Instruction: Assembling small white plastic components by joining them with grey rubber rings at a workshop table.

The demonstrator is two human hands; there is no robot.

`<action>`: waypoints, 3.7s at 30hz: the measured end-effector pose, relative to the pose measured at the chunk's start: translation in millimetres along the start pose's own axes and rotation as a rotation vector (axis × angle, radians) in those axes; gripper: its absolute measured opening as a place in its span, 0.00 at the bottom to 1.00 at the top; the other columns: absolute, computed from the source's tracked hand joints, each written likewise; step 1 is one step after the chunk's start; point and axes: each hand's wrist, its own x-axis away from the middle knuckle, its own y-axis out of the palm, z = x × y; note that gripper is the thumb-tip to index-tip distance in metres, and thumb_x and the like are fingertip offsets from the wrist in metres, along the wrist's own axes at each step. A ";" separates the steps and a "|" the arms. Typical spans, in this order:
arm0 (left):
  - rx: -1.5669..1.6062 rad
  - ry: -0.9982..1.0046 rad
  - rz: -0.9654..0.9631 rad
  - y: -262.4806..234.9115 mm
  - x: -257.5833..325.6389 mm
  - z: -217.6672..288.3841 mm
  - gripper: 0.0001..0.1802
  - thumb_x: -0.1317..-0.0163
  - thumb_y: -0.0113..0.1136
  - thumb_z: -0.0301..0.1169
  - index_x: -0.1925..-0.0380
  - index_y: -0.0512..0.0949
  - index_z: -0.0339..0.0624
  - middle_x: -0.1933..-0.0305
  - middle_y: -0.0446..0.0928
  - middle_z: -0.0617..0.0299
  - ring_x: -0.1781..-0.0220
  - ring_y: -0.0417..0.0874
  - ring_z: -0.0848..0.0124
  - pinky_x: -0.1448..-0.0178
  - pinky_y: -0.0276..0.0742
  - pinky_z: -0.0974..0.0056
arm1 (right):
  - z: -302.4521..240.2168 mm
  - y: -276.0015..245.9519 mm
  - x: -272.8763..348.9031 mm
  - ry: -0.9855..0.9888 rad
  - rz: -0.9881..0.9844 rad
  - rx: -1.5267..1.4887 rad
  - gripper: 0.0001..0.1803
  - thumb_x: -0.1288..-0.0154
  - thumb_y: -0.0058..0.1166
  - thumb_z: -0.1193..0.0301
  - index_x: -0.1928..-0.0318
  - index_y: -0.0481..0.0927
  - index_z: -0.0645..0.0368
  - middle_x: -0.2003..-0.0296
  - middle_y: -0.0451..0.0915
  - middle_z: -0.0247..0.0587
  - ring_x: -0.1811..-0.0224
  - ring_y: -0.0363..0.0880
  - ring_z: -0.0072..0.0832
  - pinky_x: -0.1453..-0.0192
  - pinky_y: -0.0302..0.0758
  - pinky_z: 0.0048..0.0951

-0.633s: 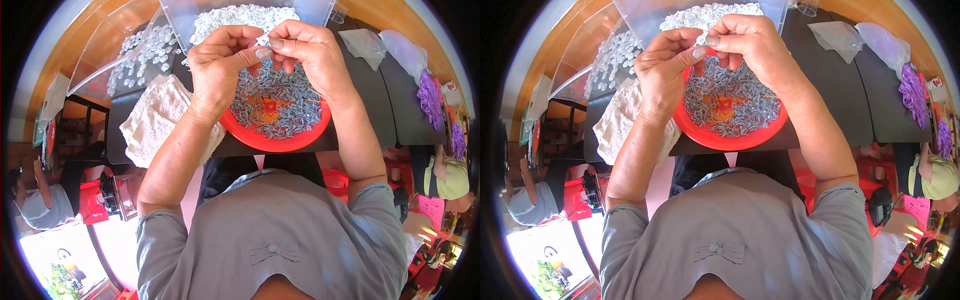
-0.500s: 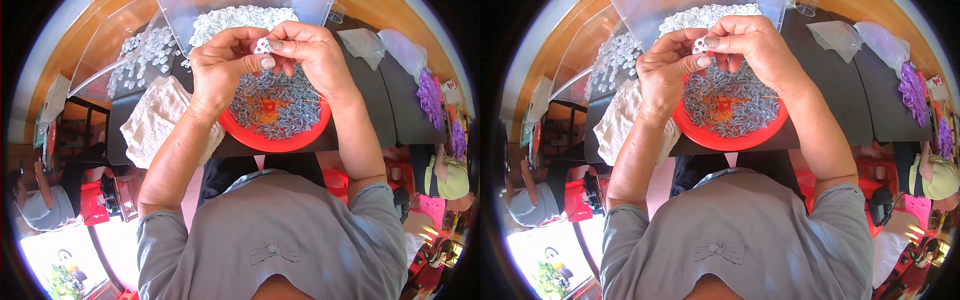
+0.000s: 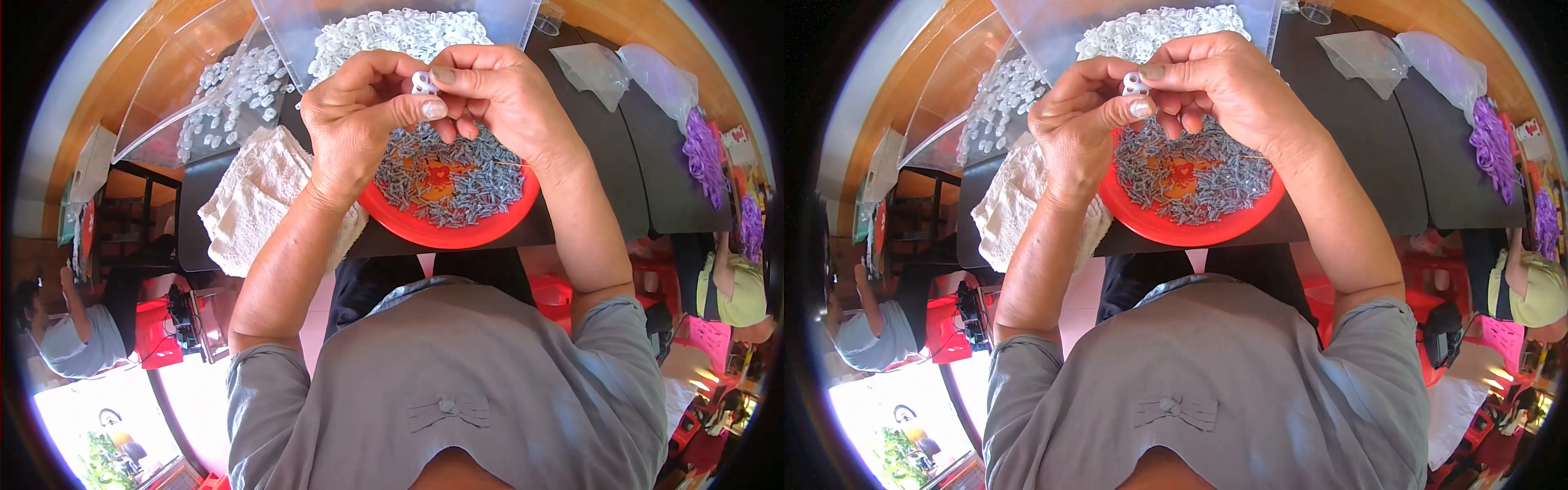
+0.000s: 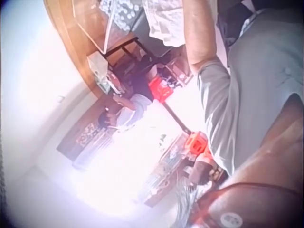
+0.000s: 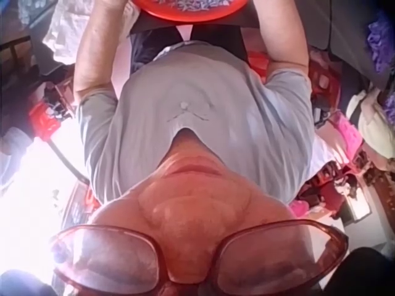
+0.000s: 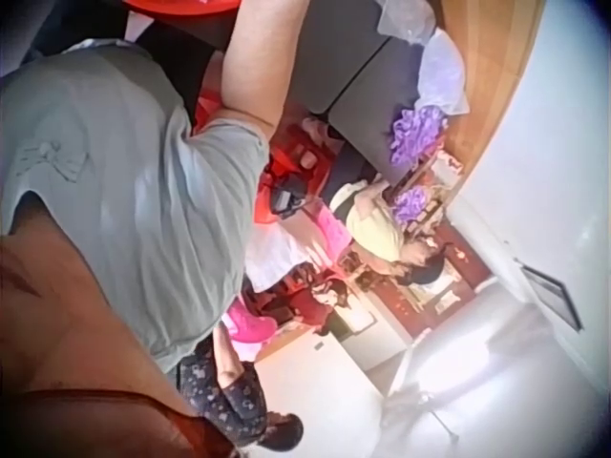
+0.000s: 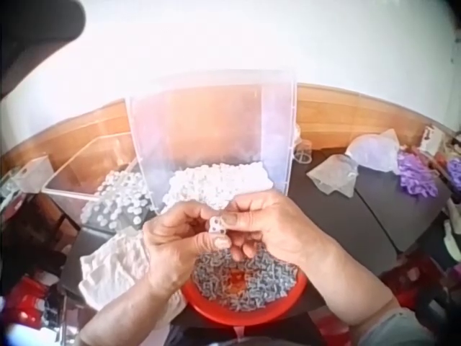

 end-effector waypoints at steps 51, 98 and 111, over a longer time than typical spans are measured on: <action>-0.133 0.040 0.080 -2.9 4.5 -8.7 0.11 0.51 0.73 0.21 0.67 0.81 0.36 0.73 0.81 0.64 0.70 0.79 0.80 0.63 0.76 0.75 | 13.6 8.3 0.8 -0.063 -0.061 -0.137 0.14 0.30 0.52 0.65 0.65 0.77 0.66 0.77 0.74 0.33 0.79 0.74 0.18 0.80 0.60 0.12; -1.214 -0.211 -0.170 -98.4 -9.4 -38.4 0.08 0.47 0.63 0.29 0.67 0.80 0.38 0.69 0.80 0.53 0.64 0.80 0.59 0.57 0.75 0.59 | 34.2 -9.8 -12.7 -0.275 0.060 0.828 0.10 0.44 0.52 0.80 0.60 0.80 0.64 0.72 0.80 0.32 0.70 0.74 0.17 0.65 0.69 0.22; -0.331 -0.305 0.011 -18.9 4.2 -7.0 0.05 0.44 0.63 0.20 0.67 0.80 0.32 0.73 0.78 0.66 0.74 0.75 0.81 0.71 0.70 0.75 | 15.2 -9.1 -10.0 -0.113 0.118 0.444 0.16 0.41 0.50 0.77 0.53 0.82 0.61 0.73 0.80 0.31 0.72 0.75 0.15 0.70 0.68 0.17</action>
